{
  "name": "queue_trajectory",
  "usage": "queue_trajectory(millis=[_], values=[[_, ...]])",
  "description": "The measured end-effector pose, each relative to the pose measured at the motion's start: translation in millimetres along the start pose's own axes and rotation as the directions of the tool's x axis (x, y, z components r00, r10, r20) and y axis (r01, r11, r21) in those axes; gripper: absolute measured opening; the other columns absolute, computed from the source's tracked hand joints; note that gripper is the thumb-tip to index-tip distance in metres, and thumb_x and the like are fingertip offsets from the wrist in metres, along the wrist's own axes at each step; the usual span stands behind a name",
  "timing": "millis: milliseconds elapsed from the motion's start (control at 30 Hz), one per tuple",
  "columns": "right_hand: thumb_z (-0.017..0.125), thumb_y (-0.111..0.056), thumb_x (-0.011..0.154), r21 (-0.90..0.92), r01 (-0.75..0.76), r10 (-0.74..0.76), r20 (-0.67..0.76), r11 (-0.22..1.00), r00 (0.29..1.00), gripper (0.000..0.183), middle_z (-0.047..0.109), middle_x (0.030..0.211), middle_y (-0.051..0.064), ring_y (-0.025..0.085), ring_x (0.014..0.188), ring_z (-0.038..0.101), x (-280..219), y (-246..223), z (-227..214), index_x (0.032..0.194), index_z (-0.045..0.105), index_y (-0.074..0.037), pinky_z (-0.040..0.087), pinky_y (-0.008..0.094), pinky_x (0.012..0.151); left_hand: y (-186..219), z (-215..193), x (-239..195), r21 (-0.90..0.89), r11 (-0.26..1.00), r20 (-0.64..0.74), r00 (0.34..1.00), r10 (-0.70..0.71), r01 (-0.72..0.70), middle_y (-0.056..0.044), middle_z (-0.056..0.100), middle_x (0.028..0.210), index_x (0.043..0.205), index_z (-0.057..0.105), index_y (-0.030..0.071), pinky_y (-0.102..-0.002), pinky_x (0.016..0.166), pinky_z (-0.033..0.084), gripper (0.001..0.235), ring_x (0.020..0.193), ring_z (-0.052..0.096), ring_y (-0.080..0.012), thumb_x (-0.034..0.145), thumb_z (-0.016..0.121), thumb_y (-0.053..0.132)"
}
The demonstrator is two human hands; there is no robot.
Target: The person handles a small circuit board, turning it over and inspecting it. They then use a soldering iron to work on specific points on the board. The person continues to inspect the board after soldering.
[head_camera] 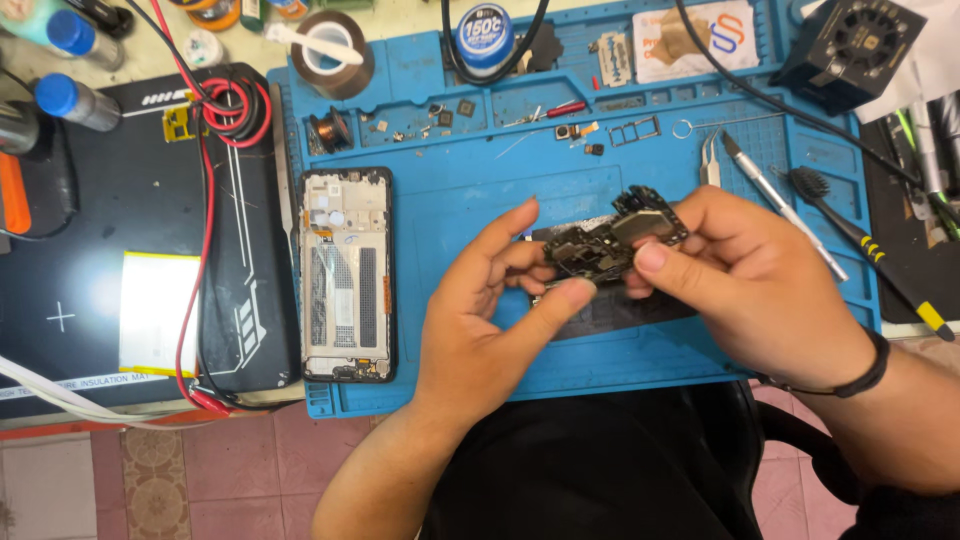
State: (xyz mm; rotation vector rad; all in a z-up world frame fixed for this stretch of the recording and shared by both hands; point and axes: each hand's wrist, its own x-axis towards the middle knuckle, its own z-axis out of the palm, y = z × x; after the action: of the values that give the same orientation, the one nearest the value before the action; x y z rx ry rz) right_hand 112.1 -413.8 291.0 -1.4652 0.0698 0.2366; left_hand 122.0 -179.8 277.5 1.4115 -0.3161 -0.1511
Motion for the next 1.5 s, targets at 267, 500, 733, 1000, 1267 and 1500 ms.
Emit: queue_trajectory(millis=[267, 500, 733, 1000, 1267, 1500], values=[[0.077, 0.0, 0.084, -0.296, 0.353, -0.322, 0.152, 0.887, 0.935, 0.063, 0.069, 0.107, 0.007, 0.013, 0.098, 0.07, -0.1, -29.2, 10.4, 0.141, 0.049, 0.001, 0.058, 0.027, 0.091, 24.8, 1.5, 16.3, -0.141, 0.99, -0.088, 0.996, -0.015, 0.002, -0.011, 0.075, 0.105, 0.133, 0.061, -0.006, -0.026, 0.089, 0.057, 0.034, 0.097, 0.071, -0.0117, 0.1, 0.072, -0.003], [0.077, 0.004, 0.083, -0.555, 0.563, -0.538, 0.23, 0.612, 0.811, 0.074, 0.071, 0.112, 0.011, 0.015, 0.102, 0.072, -5.8, -48.7, 5.7, 0.147, 0.04, 0.007, 0.058, 0.029, 0.092, 44.8, 3.8, 19.0, -0.252, 0.967, -0.002, 0.999, -0.034, 0.032, -0.015, 0.075, 0.113, 0.14, 0.057, -0.005, -0.027, 0.096, 0.056, 0.037, 0.104, 0.07, -0.0124, 0.105, 0.067, -0.002], [0.078, 0.007, 0.079, -0.246, 0.449, -0.436, 0.106, 0.859, 0.894, 0.076, 0.07, 0.116, 0.013, 0.017, 0.111, 0.07, -14.7, -47.0, 0.7, 0.147, 0.046, 0.004, 0.058, 0.031, 0.102, 49.6, 6.7, 21.9, -0.349, 0.927, 0.083, 0.99, -0.115, 0.137, -0.018, 0.073, 0.127, 0.147, 0.052, -0.007, -0.028, 0.103, 0.055, 0.042, 0.116, 0.069, -0.0152, 0.107, 0.062, -0.001], [0.069, 0.009, 0.084, -0.321, 0.525, -0.47, 0.235, 0.788, 0.851, 0.073, 0.073, 0.117, 0.016, 0.021, 0.115, 0.071, -5.8, -71.4, -15.5, 0.149, 0.039, -0.002, 0.056, 0.038, 0.106, 56.1, 1.3, 24.2, -0.193, 0.981, 0.232, 0.971, 0.064, -0.019, -0.007, 0.072, 0.119, 0.159, 0.038, -0.001, -0.023, 0.098, 0.052, 0.066, 0.101, 0.061, -0.0064, 0.102, 0.071, -0.007], [0.072, 0.008, 0.085, -0.247, 0.489, -0.45, 0.199, 0.836, 0.87, 0.074, 0.074, 0.115, 0.014, 0.02, 0.115, 0.072, 2.3, -59.9, -22.7, 0.151, 0.042, -0.003, 0.059, 0.037, 0.106, 43.6, 0.3, 25.0, -0.148, 0.988, 0.232, 0.97, 0.077, -0.043, -0.005, 0.073, 0.105, 0.16, 0.04, 0.0, -0.024, 0.096, 0.054, 0.069, 0.099, 0.067, -0.0068, 0.102, 0.076, -0.007], [0.074, 0.009, 0.08, -0.247, 0.389, -0.385, 0.065, 0.888, 0.921, 0.075, 0.076, 0.11, 0.013, 0.019, 0.109, 0.074, -1.2, -50.9, -27.8, 0.149, 0.046, 0.0, 0.06, 0.034, 0.098, 41.7, -1.2, 30.2, -0.103, 0.991, 0.256, 0.961, 0.105, -0.081, -0.004, 0.073, 0.101, 0.16, 0.042, 0.001, -0.024, 0.101, 0.053, 0.067, 0.099, 0.068, -0.0058, 0.104, 0.078, -0.004]])
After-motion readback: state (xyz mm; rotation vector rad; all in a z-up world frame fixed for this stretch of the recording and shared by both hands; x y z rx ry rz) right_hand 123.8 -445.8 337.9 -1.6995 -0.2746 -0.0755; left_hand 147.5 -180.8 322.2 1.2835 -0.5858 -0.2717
